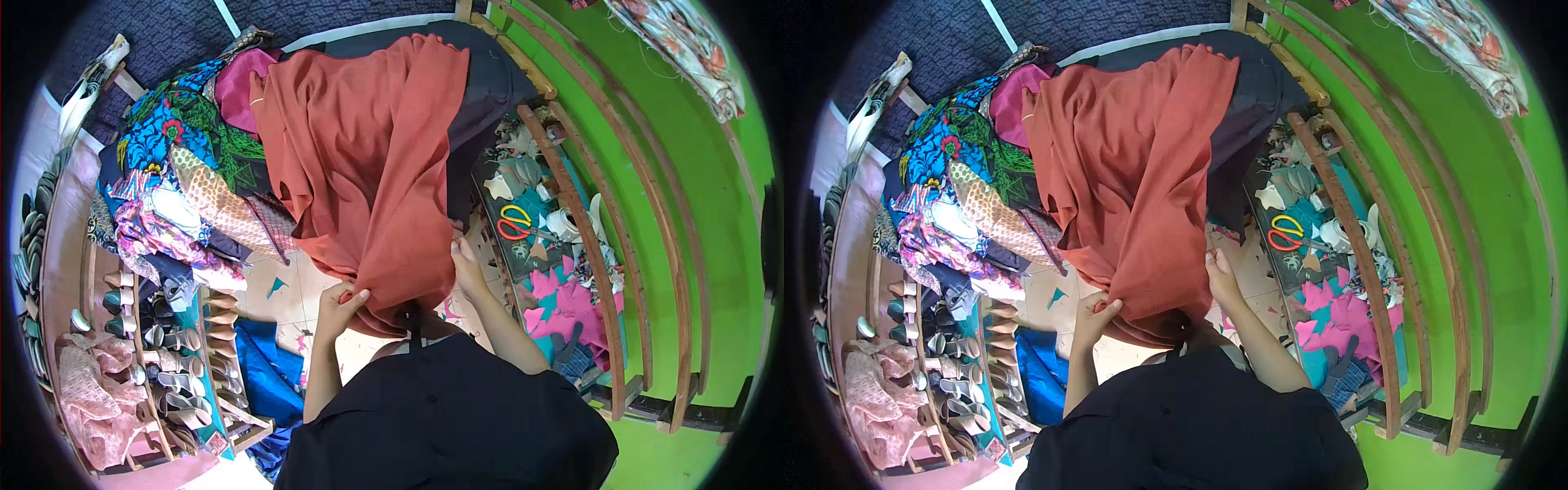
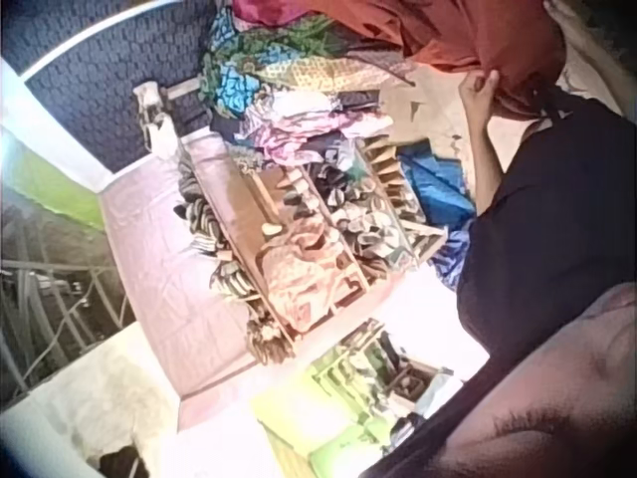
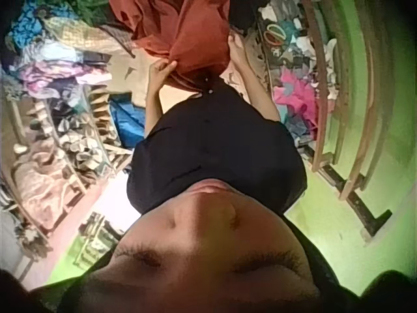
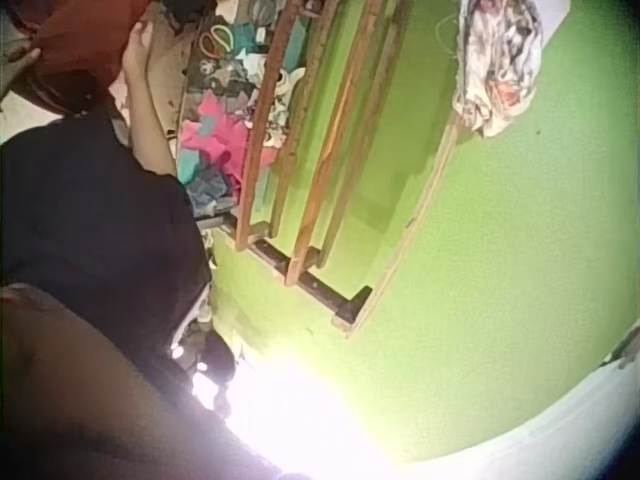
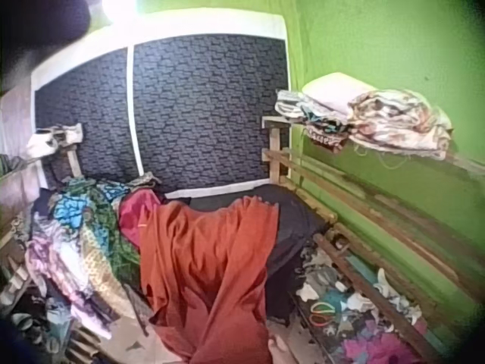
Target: Folding a large piece of red fabric on a workstation.
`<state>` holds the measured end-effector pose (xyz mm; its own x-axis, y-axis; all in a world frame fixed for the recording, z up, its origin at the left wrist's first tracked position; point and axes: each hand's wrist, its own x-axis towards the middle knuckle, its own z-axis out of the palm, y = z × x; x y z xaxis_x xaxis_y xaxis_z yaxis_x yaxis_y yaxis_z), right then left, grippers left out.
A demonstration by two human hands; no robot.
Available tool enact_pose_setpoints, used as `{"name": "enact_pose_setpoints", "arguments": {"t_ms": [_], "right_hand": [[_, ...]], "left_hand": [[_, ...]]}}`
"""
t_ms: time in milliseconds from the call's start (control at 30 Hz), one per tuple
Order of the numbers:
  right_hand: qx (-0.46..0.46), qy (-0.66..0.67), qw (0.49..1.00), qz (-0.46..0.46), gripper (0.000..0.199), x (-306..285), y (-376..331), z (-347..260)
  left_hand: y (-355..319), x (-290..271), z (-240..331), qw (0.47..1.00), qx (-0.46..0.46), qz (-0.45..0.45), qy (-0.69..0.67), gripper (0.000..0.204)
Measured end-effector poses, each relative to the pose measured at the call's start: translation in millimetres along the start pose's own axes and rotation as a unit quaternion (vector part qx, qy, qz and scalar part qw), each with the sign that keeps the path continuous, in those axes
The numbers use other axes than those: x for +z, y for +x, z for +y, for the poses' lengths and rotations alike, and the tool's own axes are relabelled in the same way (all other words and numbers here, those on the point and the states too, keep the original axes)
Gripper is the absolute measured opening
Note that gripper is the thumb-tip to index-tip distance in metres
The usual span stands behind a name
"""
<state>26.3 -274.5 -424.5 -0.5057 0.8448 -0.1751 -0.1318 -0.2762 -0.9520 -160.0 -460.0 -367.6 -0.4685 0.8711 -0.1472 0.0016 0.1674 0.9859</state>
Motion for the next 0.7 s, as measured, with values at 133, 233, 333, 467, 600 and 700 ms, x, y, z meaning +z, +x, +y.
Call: {"name": "enact_pose_setpoints", "arguments": {"t_ms": [133,233,333,467,600,700], "right_hand": [[0.013,-0.08,0.997,-0.017,0.046,-24,-16,-19],[0.034,-0.244,0.969,-0.013,0.062,-90,-10,-3],[0.073,-0.316,0.946,0.027,0.037,-136,-17,-24],[0.102,-0.37,0.917,0.108,0.028,-188,-41,-58],[0.158,-0.358,0.909,0.141,0.028,-205,-61,-54],[0.183,-0.328,0.909,0.178,0.024,-223,-72,-22]], "left_hand": [[0,13,-8,0.999,0.022,-0.024,0.016,0.012],[-2,6,-14,0.987,0.111,0.057,0.099,0.031],[-17,-28,-22,0.963,0.102,0.212,0.132,0.051],[-54,-155,-100,0.929,-0.136,0.246,0.24,0.046],[-117,-195,-147,0.827,-0.261,0.388,0.312,0.039],[-171,-189,-201,0.826,-0.288,0.366,0.318,0.039]]}}
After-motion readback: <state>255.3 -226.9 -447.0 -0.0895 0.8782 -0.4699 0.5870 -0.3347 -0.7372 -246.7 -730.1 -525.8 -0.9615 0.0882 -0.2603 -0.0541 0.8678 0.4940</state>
